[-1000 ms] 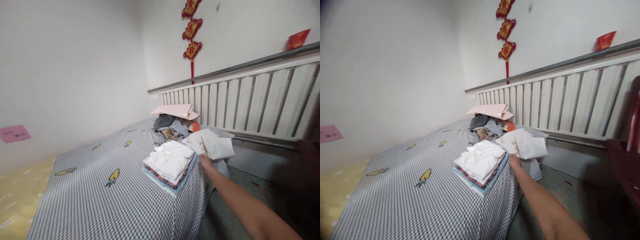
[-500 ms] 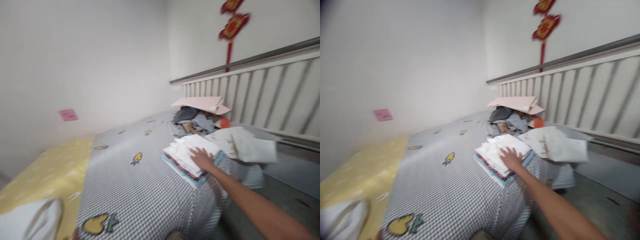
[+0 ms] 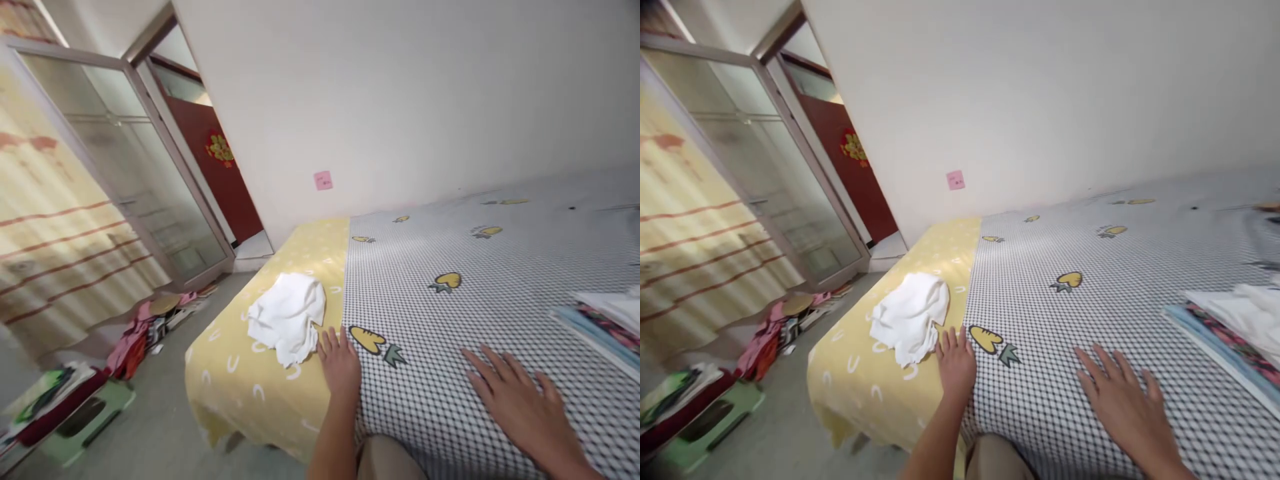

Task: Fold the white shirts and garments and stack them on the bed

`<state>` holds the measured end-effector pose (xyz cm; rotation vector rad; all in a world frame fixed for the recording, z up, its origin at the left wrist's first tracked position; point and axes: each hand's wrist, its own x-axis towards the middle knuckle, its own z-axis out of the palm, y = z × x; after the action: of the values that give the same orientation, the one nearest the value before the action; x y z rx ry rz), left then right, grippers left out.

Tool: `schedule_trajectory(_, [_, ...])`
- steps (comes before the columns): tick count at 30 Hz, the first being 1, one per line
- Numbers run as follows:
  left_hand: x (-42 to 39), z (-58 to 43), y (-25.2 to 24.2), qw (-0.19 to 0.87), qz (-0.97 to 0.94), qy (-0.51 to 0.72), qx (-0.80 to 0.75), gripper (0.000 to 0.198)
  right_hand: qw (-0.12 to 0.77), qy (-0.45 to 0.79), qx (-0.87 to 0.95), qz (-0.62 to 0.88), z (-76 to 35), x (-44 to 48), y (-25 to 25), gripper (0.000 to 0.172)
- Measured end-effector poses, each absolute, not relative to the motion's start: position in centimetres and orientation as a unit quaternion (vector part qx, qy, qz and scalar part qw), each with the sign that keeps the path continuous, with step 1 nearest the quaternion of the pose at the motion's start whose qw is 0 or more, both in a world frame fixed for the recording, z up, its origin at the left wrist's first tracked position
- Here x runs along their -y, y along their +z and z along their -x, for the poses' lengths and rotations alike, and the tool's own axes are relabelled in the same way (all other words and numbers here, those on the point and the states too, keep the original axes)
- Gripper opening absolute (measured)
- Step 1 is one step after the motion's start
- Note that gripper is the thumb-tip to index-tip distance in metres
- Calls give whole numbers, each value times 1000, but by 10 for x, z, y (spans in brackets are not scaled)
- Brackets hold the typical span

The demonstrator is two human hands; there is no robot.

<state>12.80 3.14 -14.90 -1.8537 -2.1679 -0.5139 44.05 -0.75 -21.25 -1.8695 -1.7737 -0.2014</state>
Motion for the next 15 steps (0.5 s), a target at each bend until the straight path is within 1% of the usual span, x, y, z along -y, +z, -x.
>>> schedule_trajectory(6, [-31, -128, -150, 80, 635, -206, 741, 49, 251, -93, 669, 694, -448, 17, -196, 66])
schedule_trajectory(9, [-27, -128, -151, 62, 637, -218, 737, 50, 244, -90, 667, 698, -445, 17, -193, 69])
schedule_trajectory(13, [-14, -128, -152, 22, 631, -260, 731, 50, 269, -87, 658, 698, -442, 17, -195, 74])
schedule_trajectory(15, [-11, -123, -148, -13, 589, -310, 746, 51, 292, -86, 659, 688, -444, 16, -197, 75])
